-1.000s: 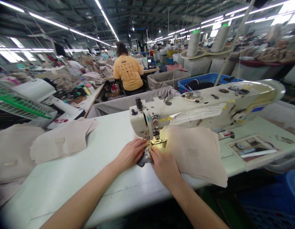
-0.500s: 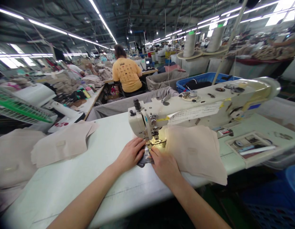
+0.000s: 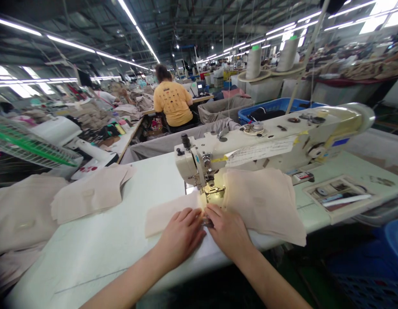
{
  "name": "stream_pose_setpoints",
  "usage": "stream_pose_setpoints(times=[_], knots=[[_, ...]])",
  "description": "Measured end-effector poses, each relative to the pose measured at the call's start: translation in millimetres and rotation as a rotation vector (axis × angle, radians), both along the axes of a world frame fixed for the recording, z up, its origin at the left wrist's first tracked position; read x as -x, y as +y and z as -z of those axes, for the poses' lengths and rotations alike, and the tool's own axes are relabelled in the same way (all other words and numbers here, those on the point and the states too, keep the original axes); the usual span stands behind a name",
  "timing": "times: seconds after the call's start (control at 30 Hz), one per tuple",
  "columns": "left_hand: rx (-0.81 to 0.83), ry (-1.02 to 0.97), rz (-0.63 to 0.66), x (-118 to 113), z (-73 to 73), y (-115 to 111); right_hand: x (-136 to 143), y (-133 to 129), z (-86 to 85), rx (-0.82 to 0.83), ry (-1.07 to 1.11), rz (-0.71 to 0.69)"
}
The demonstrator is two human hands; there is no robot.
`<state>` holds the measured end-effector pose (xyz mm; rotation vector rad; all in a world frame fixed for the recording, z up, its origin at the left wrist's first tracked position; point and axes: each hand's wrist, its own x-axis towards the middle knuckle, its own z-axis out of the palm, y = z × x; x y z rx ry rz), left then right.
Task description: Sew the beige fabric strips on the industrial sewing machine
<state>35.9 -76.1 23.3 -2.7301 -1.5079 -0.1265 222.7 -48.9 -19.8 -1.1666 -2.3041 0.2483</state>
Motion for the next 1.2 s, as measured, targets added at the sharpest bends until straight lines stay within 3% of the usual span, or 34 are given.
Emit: stream_pose_setpoints(times=[0.37, 0.67, 0.87, 1.07, 1.2], knots=[[-0.044, 0.022, 0.057, 3.3, 7.0, 1.0, -2.6, -10.1, 10.6, 0.015, -0.145, -0.010], [-0.039, 0.020, 0.035, 11.3, 3.0, 33.6, 10.3, 21.4, -17.1, 0.155, -0.204, -0.009], [-0.061, -0.015, 0.021, 18.8, 1.2, 60.0, 16.9, 40.3, -23.0, 0.167, -0.178, -0.002], [-0.086, -0.007, 0.007, 23.6, 0.5, 72.2, 12.1, 28.5, -28.2, 0.183, -0.155, 0.009], [-0.112, -0.057, 0.006, 25.7, 6.0, 71.7, 11.0, 13.0, -18.8, 0.122, -0.120, 0.042]])
